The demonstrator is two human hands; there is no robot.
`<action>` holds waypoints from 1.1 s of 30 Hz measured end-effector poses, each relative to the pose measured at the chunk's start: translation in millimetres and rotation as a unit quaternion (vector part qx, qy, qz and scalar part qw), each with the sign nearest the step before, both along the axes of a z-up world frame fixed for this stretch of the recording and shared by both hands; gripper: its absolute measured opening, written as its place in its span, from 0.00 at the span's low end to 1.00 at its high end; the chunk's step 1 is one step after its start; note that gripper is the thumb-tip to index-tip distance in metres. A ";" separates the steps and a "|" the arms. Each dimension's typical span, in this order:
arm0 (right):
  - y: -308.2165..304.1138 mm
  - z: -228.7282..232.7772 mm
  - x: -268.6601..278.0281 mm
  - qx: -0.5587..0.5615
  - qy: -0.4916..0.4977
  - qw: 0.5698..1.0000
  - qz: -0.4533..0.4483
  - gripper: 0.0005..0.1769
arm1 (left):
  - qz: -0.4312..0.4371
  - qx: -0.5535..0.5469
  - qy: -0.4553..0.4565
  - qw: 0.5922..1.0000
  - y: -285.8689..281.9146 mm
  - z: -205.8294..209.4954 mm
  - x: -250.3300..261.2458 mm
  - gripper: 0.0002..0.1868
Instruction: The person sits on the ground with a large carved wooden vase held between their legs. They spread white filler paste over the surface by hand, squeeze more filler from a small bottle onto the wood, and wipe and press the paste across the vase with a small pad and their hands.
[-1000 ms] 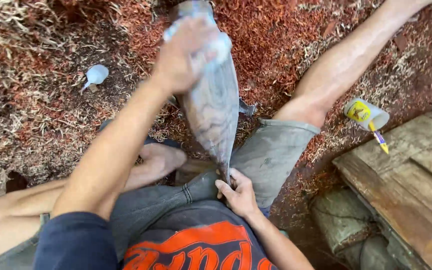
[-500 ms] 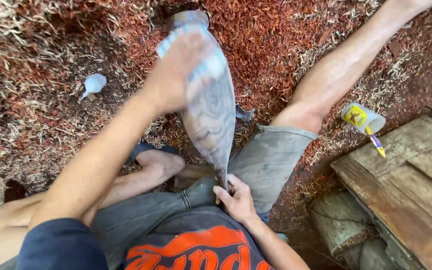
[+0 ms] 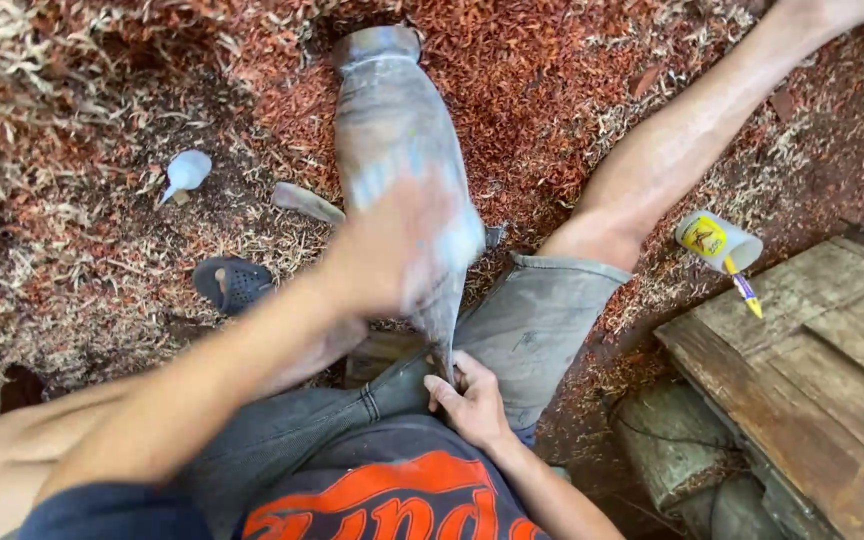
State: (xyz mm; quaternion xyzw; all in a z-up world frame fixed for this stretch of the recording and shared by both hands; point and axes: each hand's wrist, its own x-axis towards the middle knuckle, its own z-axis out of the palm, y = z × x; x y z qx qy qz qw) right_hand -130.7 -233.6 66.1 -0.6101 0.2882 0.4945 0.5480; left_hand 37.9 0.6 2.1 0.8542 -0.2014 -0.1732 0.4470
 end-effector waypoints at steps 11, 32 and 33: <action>4.8 3.7 0.3 -0.006 -0.015 1.000 0.017 0.13 | 0.086 0.027 -0.019 0.996 43.2 -40.4 31.3 0.29; 9.1 2.4 4.1 -0.017 -0.056 0.998 0.032 0.06 | -0.241 0.067 -0.001 0.968 -24.3 20.2 -43.0 0.27; 9.3 1.0 2.9 -0.016 -0.049 0.998 0.020 0.07 | -0.204 0.020 0.064 0.977 -17.4 13.1 -41.9 0.27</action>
